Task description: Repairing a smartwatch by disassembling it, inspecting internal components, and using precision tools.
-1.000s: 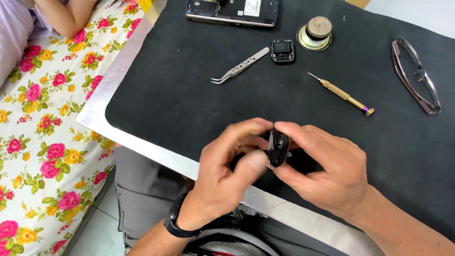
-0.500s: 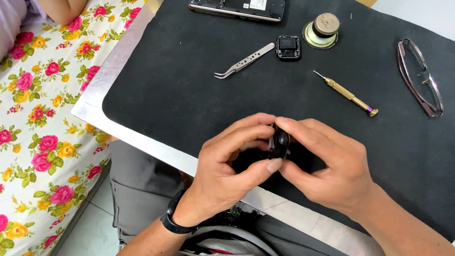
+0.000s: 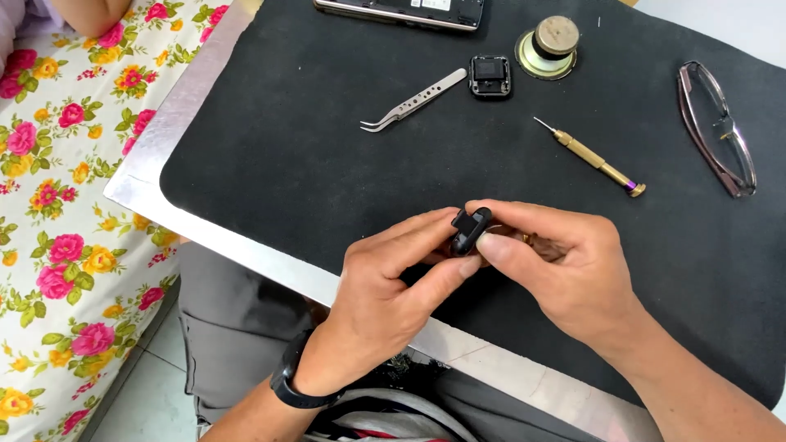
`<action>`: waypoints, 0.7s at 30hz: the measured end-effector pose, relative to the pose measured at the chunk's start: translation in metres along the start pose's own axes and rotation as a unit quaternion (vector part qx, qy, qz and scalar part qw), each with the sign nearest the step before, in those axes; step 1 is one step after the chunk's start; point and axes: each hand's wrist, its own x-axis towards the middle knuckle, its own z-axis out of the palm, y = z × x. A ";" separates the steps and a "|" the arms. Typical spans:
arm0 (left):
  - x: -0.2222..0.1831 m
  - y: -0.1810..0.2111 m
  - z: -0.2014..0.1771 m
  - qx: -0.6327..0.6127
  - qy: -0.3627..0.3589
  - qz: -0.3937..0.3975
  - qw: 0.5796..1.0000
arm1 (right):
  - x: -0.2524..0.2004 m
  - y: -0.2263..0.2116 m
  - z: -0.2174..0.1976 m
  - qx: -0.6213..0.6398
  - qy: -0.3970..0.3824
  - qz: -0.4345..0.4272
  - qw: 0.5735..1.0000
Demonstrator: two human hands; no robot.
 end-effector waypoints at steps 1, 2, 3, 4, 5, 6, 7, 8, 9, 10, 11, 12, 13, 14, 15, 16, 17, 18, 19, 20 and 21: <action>0.000 0.000 0.001 0.000 0.000 0.000 1.000 | 0.000 0.000 -0.001 0.000 0.000 0.000 1.000; 0.000 0.000 0.002 0.030 0.012 0.025 0.999 | 0.000 0.001 -0.001 -0.003 -0.005 0.000 1.000; 0.000 0.001 0.003 0.061 0.023 0.050 0.997 | 0.000 0.001 -0.001 -0.005 -0.009 0.000 1.000; -0.001 -0.001 0.004 0.061 0.023 0.050 0.997 | -0.001 0.003 -0.002 -0.006 -0.009 0.000 1.000; -0.003 -0.002 0.004 0.104 0.039 0.091 0.990 | -0.001 0.004 -0.002 0.023 -0.020 0.001 1.000; -0.004 -0.003 0.005 0.147 0.055 0.132 0.979 | -0.002 0.005 -0.002 0.052 -0.030 0.001 0.998; -0.006 -0.007 0.006 0.146 0.055 0.132 0.979 | -0.001 0.004 -0.004 0.051 -0.030 0.001 0.998; -0.009 -0.010 0.008 0.207 0.074 0.168 0.961 | -0.001 0.004 -0.006 0.015 -0.039 -0.001 0.999; -0.011 -0.014 0.009 0.267 0.093 0.203 0.937 | -0.001 0.003 -0.007 -0.020 -0.049 -0.003 0.999; -0.013 -0.018 0.010 0.266 0.093 0.204 0.938 | 0.000 0.001 -0.007 -0.021 -0.048 -0.002 0.999; -0.015 -0.023 0.011 0.278 0.103 0.213 0.931 | 0.000 -0.001 -0.007 -0.026 -0.046 0.017 0.998; -0.017 -0.027 0.012 0.290 0.113 0.221 0.924 | 0.000 -0.003 -0.007 -0.030 -0.043 0.038 0.998; -0.018 -0.028 0.013 0.287 0.113 0.221 0.925 | 0.000 -0.005 -0.006 -0.032 -0.042 0.039 0.998; -0.019 -0.029 0.013 0.301 0.109 0.228 0.920 | 0.001 -0.006 -0.005 -0.013 -0.037 0.059 0.997; -0.020 -0.030 0.013 0.315 0.106 0.234 0.914 | 0.001 -0.008 -0.004 0.007 -0.032 0.079 0.996; -0.020 -0.030 0.013 0.313 0.105 0.234 0.914 | 0.000 -0.006 -0.004 0.007 -0.031 0.080 0.996; -0.019 -0.030 0.013 0.309 0.108 0.250 0.911 | -0.002 -0.004 -0.004 0.069 -0.043 0.063 0.995; -0.019 -0.030 0.013 0.305 0.110 0.266 0.908 | -0.003 -0.003 -0.004 0.133 -0.055 0.046 0.989; -0.019 -0.028 0.013 0.305 0.109 0.265 0.908 | -0.004 -0.002 -0.003 0.133 -0.054 0.047 0.989; -0.018 -0.026 0.013 0.317 0.106 0.272 0.902 | -0.004 -0.002 -0.003 0.151 -0.053 0.050 0.986; -0.017 -0.025 0.013 0.329 0.104 0.280 0.896 | -0.005 -0.001 -0.002 0.169 -0.052 0.052 0.983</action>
